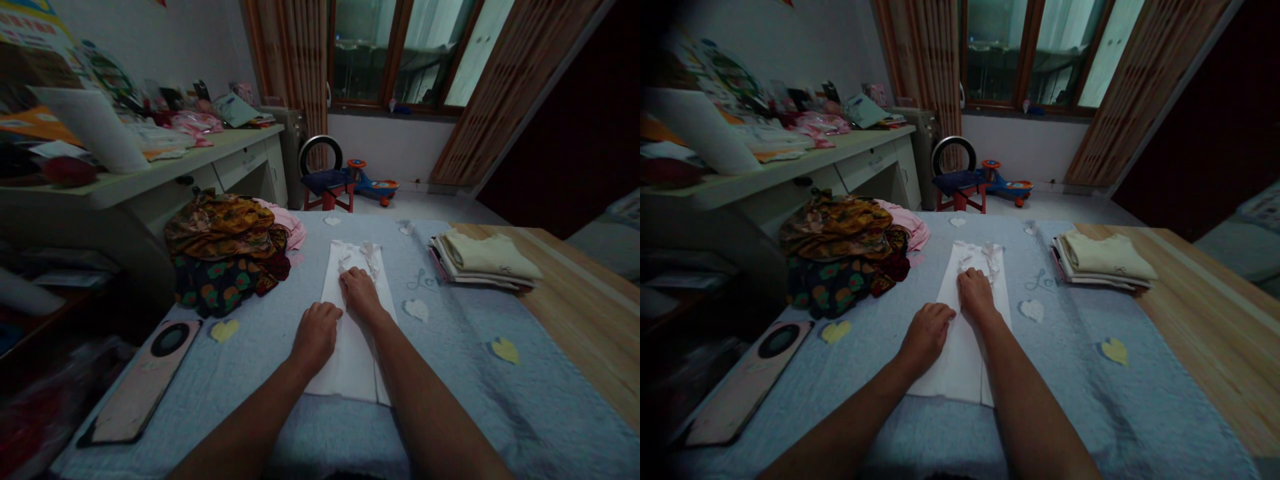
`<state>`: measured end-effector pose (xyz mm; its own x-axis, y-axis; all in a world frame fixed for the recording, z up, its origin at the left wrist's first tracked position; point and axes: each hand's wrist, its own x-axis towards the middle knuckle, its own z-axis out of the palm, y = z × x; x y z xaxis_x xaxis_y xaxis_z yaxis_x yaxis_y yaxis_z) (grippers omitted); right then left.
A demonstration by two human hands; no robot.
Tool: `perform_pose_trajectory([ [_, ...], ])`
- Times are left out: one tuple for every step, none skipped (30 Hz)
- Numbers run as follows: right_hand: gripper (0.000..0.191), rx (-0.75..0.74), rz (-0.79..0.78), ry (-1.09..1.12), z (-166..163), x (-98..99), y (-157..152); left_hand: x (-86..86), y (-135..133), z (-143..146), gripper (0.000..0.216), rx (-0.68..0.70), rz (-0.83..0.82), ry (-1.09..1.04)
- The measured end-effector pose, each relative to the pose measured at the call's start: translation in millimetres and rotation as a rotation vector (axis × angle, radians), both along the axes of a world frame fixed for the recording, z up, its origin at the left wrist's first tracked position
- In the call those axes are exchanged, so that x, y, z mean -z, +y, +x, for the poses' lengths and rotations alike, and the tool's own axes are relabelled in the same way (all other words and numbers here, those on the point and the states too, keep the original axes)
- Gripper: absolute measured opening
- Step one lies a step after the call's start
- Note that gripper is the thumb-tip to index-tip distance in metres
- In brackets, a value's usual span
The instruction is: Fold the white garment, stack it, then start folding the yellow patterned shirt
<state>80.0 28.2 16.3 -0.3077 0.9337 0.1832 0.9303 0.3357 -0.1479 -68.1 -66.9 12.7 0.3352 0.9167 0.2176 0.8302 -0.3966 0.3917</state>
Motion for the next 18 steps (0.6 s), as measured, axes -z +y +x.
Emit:
perform_pose_trajectory([
  [0.027, 0.002, -0.005, -0.005, 0, 0.1, 0, 0.5, 0, 0, 0.031, -0.015, 0.006, 0.021],
  [0.027, 0.005, -0.007, -0.009, 0, 0.0, 0, 1.5, 0, -1, 0.033, -0.018, 0.008, 0.040],
  [0.026, 0.008, -0.005, -0.010, 0, -0.1, 0, 2.9, 0, -1, 0.036, -0.012, 0.006, 0.059],
  [0.026, 0.008, 0.000, -0.011, -1, -0.2, -1, 4.5, 0, -1, 0.038, 0.001, -0.001, 0.079],
  [0.027, 0.008, 0.005, -0.010, -1, -0.4, -1, 6.2, -1, -1, 0.040, 0.018, -0.008, 0.101],
  [0.027, 0.009, 0.009, -0.010, -1, -0.8, -1, 7.7, -2, -1, 0.042, 0.033, -0.014, 0.122],
  [0.028, 0.010, 0.010, -0.012, -1, -1.1, -1, 9.0, -2, 0, 0.044, 0.046, -0.019, 0.142],
  [0.028, 0.012, 0.008, -0.016, -1, -1.6, -2, 9.9, -3, 0, 0.046, 0.057, -0.023, 0.159],
  [0.028, 0.016, 0.004, -0.021, -2, -2.0, -2, 10.5, -4, 0, 0.047, 0.066, -0.026, 0.173],
  [0.027, 0.019, 0.000, -0.027, -2, -2.3, -2, 10.9, -5, 1, 0.049, 0.073, -0.027, 0.184],
  [0.027, 0.024, -0.002, -0.031, -2, -2.5, -2, 11.0, -6, 1, 0.050, 0.078, -0.028, 0.192],
  [0.027, 0.028, -0.003, -0.034, -3, -2.5, -2, 11.0, -7, 1, 0.051, 0.082, -0.027, 0.196],
  [0.027, 0.033, -0.004, -0.036, -3, -2.3, -2, 11.0, -8, 1, 0.051, 0.085, -0.025, 0.199],
  [0.028, 0.038, -0.003, -0.037, -4, -2.0, -3, 10.9, -9, 1, 0.051, 0.090, -0.021, 0.200],
  [0.029, 0.043, -0.002, -0.039, -4, -1.6, -3, 10.8, -10, 2, 0.050, 0.097, -0.016, 0.201],
  [0.029, 0.050, 0.000, -0.042, -5, -1.1, -3, 10.7, -12, 2, 0.049, 0.106, -0.012, 0.203],
  [0.029, 0.055, 0.003, -0.044, -5, -0.6, -3, 10.6, -14, 2, 0.049, 0.114, -0.010, 0.204],
  [0.029, 0.057, 0.007, -0.046, -5, -0.1, -3, 10.3, -16, 2, 0.048, 0.122, -0.010, 0.204],
])
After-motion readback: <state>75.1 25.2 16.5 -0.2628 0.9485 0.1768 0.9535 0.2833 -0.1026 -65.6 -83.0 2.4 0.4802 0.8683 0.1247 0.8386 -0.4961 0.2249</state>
